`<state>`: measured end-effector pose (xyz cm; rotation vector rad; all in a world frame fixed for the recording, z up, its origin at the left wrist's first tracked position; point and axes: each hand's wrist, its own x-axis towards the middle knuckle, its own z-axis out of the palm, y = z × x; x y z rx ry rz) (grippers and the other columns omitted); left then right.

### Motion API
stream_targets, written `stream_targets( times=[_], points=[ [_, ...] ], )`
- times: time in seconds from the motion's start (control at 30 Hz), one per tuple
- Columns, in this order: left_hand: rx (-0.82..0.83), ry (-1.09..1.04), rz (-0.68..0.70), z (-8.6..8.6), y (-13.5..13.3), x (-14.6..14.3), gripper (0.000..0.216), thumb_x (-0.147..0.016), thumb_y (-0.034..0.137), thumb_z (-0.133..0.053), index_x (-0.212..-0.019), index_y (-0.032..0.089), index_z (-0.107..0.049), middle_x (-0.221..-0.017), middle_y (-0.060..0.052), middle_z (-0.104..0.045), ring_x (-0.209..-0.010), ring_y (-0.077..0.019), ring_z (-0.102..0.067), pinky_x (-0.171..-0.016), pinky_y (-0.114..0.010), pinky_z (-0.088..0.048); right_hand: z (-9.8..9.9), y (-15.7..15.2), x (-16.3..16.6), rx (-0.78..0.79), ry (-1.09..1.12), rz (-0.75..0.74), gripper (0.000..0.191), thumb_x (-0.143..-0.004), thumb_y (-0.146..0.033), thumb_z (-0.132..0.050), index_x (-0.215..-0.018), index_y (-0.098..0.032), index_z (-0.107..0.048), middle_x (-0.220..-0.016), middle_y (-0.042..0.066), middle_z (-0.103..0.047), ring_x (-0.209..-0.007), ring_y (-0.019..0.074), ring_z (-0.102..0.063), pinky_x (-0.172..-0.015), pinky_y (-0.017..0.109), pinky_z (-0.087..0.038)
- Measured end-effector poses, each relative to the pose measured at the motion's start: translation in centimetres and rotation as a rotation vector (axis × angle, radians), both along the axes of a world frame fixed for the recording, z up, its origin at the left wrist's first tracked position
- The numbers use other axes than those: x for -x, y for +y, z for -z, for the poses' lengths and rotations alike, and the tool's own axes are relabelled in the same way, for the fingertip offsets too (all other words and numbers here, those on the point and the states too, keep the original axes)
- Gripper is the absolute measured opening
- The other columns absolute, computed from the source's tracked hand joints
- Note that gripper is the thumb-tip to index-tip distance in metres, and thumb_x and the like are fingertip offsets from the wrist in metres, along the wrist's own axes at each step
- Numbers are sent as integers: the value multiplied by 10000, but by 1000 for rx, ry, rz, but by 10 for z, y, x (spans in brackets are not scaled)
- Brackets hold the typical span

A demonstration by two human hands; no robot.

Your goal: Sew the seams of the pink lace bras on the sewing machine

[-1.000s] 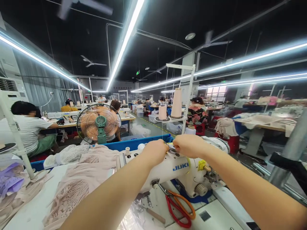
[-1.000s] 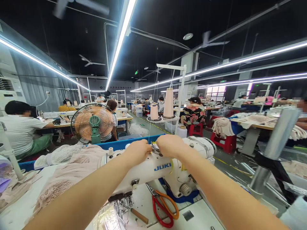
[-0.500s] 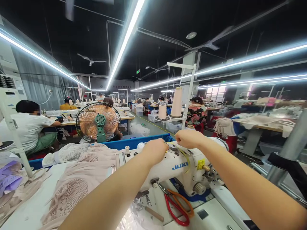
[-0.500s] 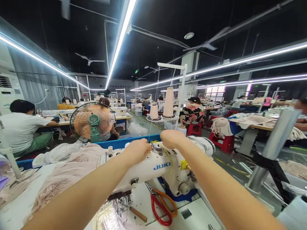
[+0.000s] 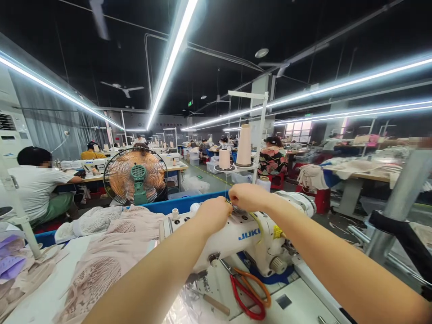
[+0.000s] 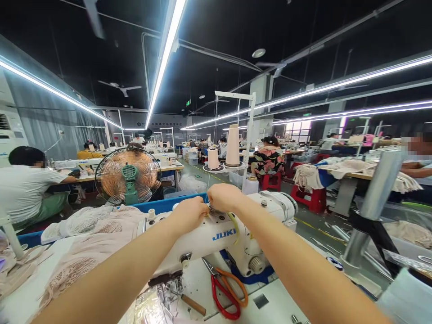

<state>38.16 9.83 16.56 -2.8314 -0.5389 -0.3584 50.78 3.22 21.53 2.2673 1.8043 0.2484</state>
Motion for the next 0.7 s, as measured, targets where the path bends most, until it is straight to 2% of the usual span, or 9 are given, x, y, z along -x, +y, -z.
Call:
stream_targets(
  times=[0.07,0.13,0.23,0.37,0.47,0.53,0.6,0.7],
  points=[
    [-1,-1,1,0,0,0,241,-854,170,-441,-914,192,-673,-913,-74,-611,-772,-207,-617,-663,-282,-484,0,-3,0,51,-2,-14,178,-893,-326,-551,-928,-162,-609,-950,29,-621,-860,161,-593,-773,359,-493],
    [-2,-5,2,0,-1,0,244,-857,168,-434,-900,188,-674,-918,-75,-611,-772,-214,-619,-659,-289,-483,-1,-5,-2,67,-29,38,170,-885,-314,-567,-909,-152,-611,-922,28,-624,-835,159,-600,-756,359,-502],
    [2,-8,1,0,-1,0,244,-857,159,-433,-888,178,-674,-915,-78,-615,-769,-219,-621,-650,-291,-480,-3,-5,-4,7,-60,89,195,-901,-317,-541,-992,-152,-595,-1009,51,-609,-879,173,-595,-763,369,-503],
    [11,-6,6,-1,-2,0,237,-859,166,-441,-903,181,-674,-915,-80,-617,-764,-204,-620,-651,-277,-476,-2,-6,-1,25,-33,-11,174,-904,-314,-535,-967,-167,-604,-1005,40,-613,-898,167,-587,-793,363,-490],
    [11,-7,5,-2,-2,0,230,-858,167,-447,-891,180,-674,-904,-77,-616,-771,-201,-619,-657,-269,-474,-2,-4,-2,64,-44,36,154,-883,-300,-573,-921,-156,-612,-940,32,-625,-844,161,-601,-755,355,-505],
    [11,-10,0,-2,-2,1,227,-859,169,-447,-882,175,-673,-904,-80,-614,-769,-201,-618,-657,-271,-474,-2,-3,-2,24,-60,70,181,-894,-308,-554,-982,-156,-600,-1003,49,-613,-877,172,-598,-759,363,-506],
    [12,-10,-4,-1,-1,1,225,-857,168,-448,-879,175,-672,-910,-83,-613,-766,-202,-616,-660,-277,-476,-2,-3,1,-8,-58,36,202,-911,-318,-523,-1031,-168,-587,-1076,58,-592,-934,181,-582,-794,376,-495],
    [16,-9,0,-1,-1,1,226,-854,168,-449,-892,184,-671,-918,-79,-613,-770,-203,-616,-665,-279,-477,-3,-7,4,46,-45,-12,176,-895,-310,-552,-972,-161,-606,-1014,41,-615,-909,173,-591,-797,375,-494]
  ],
)
